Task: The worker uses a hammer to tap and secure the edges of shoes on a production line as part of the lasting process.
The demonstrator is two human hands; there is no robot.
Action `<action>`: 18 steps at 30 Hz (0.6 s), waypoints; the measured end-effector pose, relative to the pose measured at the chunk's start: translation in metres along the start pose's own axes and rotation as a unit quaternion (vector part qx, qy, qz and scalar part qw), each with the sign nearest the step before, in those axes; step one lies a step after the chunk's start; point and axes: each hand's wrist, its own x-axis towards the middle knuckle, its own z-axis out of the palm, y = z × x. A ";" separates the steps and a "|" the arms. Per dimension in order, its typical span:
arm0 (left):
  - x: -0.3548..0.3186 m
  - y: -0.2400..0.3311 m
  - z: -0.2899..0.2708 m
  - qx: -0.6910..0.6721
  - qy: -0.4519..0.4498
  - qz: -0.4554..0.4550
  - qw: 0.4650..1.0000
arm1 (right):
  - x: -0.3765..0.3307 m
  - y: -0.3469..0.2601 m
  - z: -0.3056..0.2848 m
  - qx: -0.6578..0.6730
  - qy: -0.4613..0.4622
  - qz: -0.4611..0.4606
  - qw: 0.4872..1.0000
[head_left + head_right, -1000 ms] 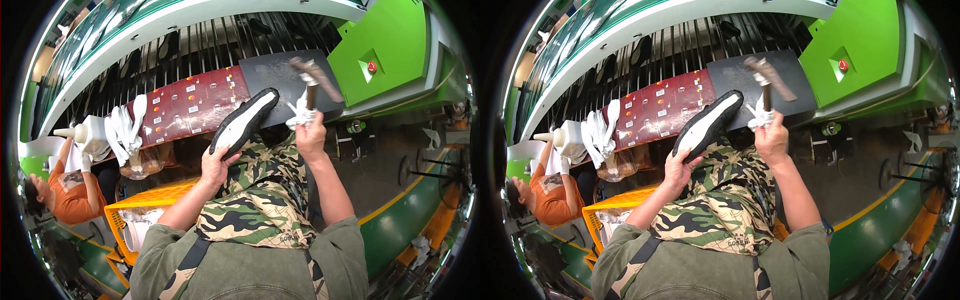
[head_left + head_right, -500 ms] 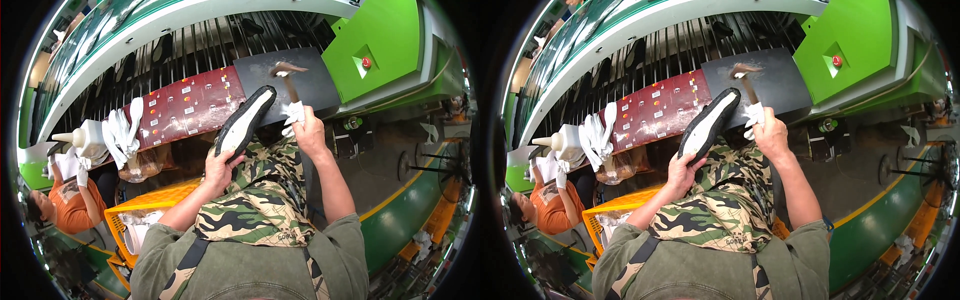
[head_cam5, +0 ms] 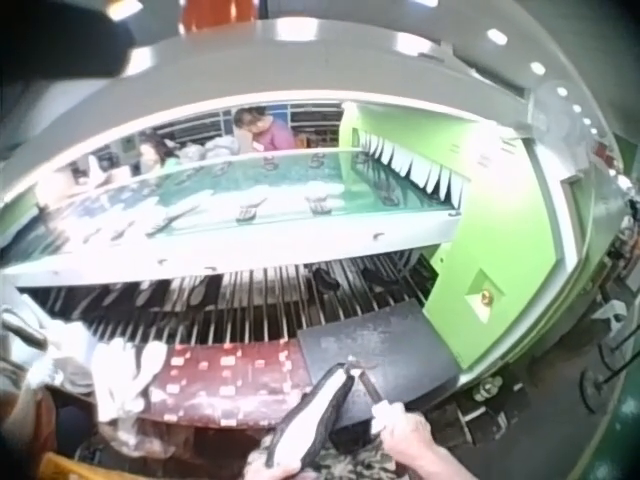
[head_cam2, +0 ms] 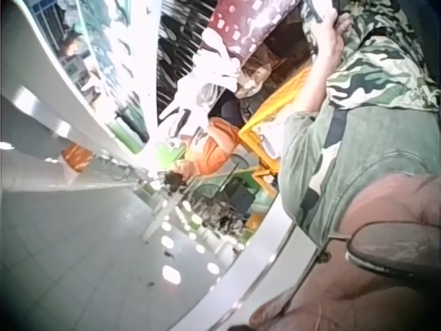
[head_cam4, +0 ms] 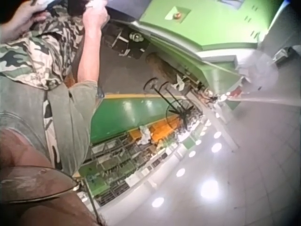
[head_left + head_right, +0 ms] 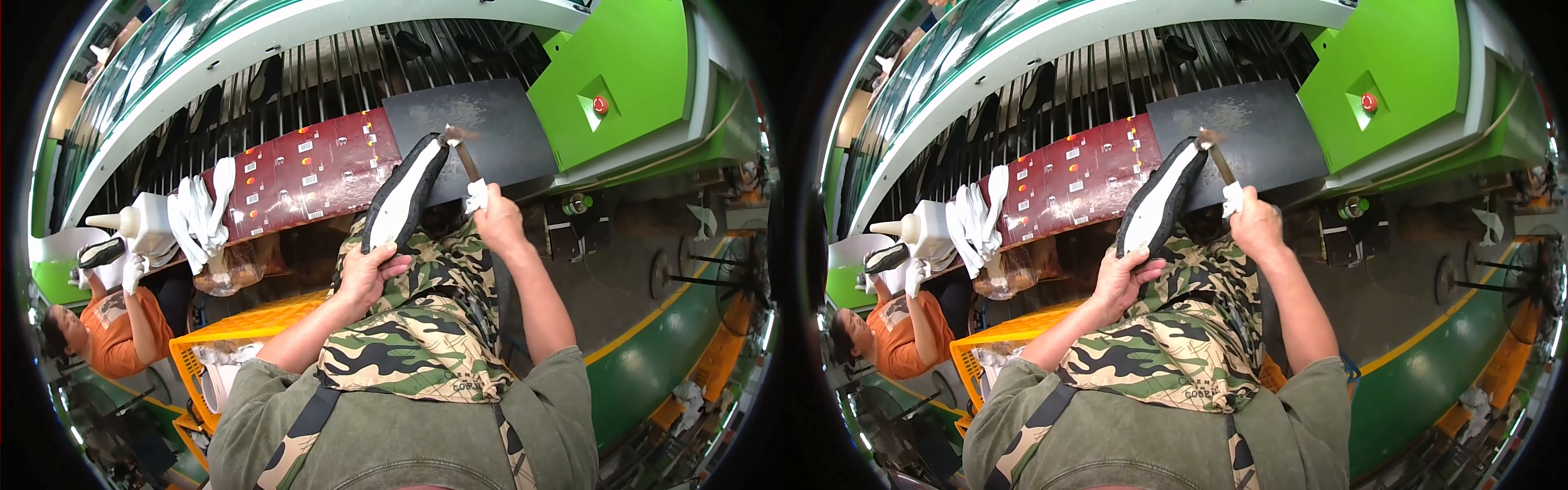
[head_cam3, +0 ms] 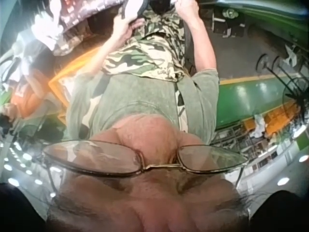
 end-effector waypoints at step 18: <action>0.000 0.000 -0.002 0.040 -0.013 -0.004 0.999 | 0.020 -0.016 -0.014 -0.013 -0.015 -0.064 0.998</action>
